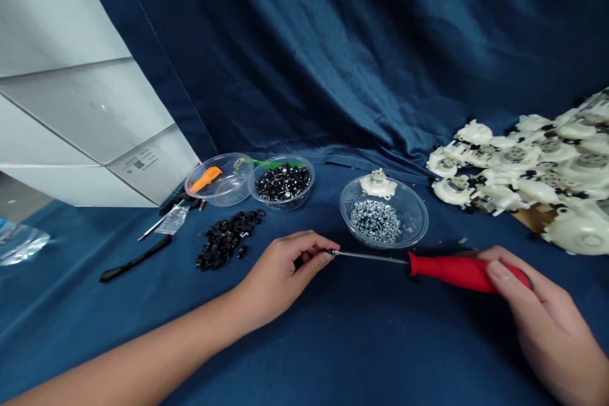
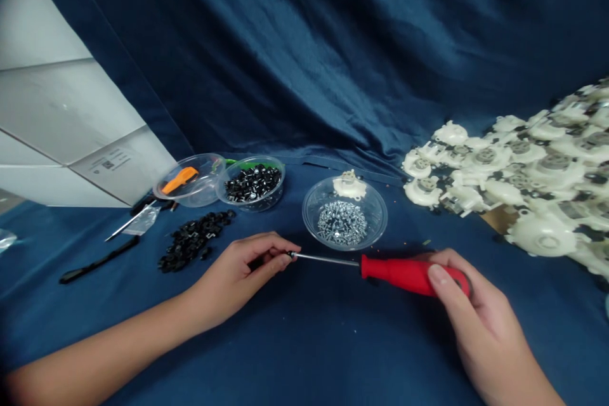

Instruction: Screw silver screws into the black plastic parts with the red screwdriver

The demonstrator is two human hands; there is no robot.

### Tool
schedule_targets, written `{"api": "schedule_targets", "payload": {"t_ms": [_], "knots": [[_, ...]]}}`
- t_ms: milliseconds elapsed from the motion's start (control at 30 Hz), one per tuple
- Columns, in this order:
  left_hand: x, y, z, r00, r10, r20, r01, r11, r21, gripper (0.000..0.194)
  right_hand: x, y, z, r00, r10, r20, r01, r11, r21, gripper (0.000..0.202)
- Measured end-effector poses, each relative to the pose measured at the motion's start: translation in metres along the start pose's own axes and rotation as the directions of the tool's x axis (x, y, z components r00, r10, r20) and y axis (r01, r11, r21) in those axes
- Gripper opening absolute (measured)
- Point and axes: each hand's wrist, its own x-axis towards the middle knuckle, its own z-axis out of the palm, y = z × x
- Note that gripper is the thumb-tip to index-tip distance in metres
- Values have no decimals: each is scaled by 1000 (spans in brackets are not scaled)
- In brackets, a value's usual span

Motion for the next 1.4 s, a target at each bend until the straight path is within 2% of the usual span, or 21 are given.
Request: {"api": "schedule_targets", "payload": {"t_ms": [133, 233, 333, 400, 467, 567, 700, 800, 900, 1000, 1133, 1233, 1333, 1400], "knots": [[0, 0, -1, 1000, 5, 4, -5, 1000, 17, 21, -1, 1, 5, 992, 76, -97, -55, 976, 209, 41], [0, 0, -1, 1000, 5, 10, -5, 1000, 7, 23, -4, -1, -1, 999, 6, -48, -1, 994, 105, 30], [0, 0, 0, 1000, -1, 19, 1, 1000, 0, 24, -4, -1, -8, 996, -81, 30, 82, 996, -35, 43], [0, -1, 0, 1000, 2, 13, -2, 1000, 3, 23, -2, 3, -6, 998, -66, -9, 66, 998, -16, 39], [1, -1, 0, 1000, 9, 0, -9, 1000, 7, 23, 0, 6, -1, 996, -15, -92, 21, 997, 72, 35], [1, -1, 0, 1000, 15, -1, -15, 1000, 9, 22, 0, 8, 3, 990, 34, -136, -9, 985, 175, 42], [1, -1, -1, 1000, 5, 1, -5, 1000, 12, 23, -4, 0, -2, 999, -1, -46, 4, 998, 69, 34], [0, 0, -1, 1000, 6, 5, -6, 1000, 18, 23, -3, -3, -5, 998, -24, 56, 25, 999, -29, 47], [0, 1, 0, 1000, 10, 9, -10, 1000, 19, 22, -1, 0, 0, 999, 7, -41, -5, 998, 55, 36], [0, 2, 0, 1000, 14, 12, -15, 1000, 19, 22, -3, 5, 5, 990, 45, -131, -23, 986, 165, 42], [0, 1, 0, 1000, 5, 19, -6, 1000, 24, 22, -6, 7, -3, 997, 10, -71, -7, 999, 38, 34], [0, 0, 0, 1000, 5, 25, -5, 1000, 28, 22, -5, 6, -7, 1000, -5, 20, 6, 999, -33, 49], [-1, 1, 0, 1000, 4, 18, -4, 1000, 24, 23, -4, 1, -1, 996, 18, -83, -13, 998, 57, 38], [0, 2, -1, 1000, 6, 26, -6, 1000, 30, 22, -5, 0, 4, 986, 59, -154, -36, 988, 148, 38]]}}
